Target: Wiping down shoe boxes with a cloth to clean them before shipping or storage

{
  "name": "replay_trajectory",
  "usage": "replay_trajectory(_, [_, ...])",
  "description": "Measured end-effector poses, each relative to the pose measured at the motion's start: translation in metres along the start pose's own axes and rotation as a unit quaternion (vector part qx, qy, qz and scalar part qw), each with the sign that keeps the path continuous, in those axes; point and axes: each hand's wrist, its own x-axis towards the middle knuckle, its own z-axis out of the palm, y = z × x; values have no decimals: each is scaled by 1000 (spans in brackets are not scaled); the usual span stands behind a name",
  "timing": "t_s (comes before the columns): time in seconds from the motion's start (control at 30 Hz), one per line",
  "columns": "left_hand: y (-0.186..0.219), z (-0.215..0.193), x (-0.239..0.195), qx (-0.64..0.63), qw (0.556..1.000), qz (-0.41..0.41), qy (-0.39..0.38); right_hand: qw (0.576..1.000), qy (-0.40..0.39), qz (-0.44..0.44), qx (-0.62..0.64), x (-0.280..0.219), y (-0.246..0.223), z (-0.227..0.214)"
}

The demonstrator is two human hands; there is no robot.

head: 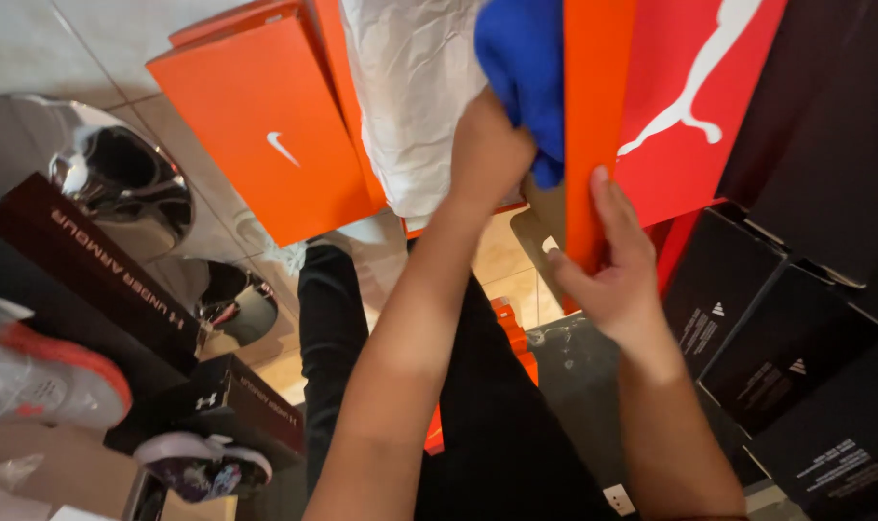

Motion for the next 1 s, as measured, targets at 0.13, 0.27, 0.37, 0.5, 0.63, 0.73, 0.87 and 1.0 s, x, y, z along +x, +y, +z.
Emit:
replay_trajectory(0.13, [-97, -61, -16, -341, 920, -183, 52, 996, -34, -49, -61, -8, 4, 42])
replay_trajectory(0.27, [-123, -97, -31, -311, 937, -141, 66, 984, -160, -79, 13, 27, 12, 96])
replay_trajectory(0.37, [-140, -119, -51, -275, 953, -93, 83, 989, -67, -128, -42, 63, 82, 138])
replay_trajectory(0.5, [-156, -135, -74, -223, 969, -23, 104, 987, 51, 44, -144, 95, 102, 138])
replay_trajectory(0.63, [-154, -107, -48, -223, 971, -51, 72, 976, 27, 82, -198, 100, 88, 122])
replay_trajectory(0.73, [-175, -110, -41, -299, 945, -106, 76, 994, 33, 74, -78, 104, 84, 114])
replay_trajectory(0.87, [-183, -122, -43, -369, 903, -220, 30, 975, 8, 28, 220, 101, 111, 128])
replay_trajectory(1.0, [-182, -130, -44, -350, 905, -239, 9, 946, -69, 120, 292, 93, 102, 123])
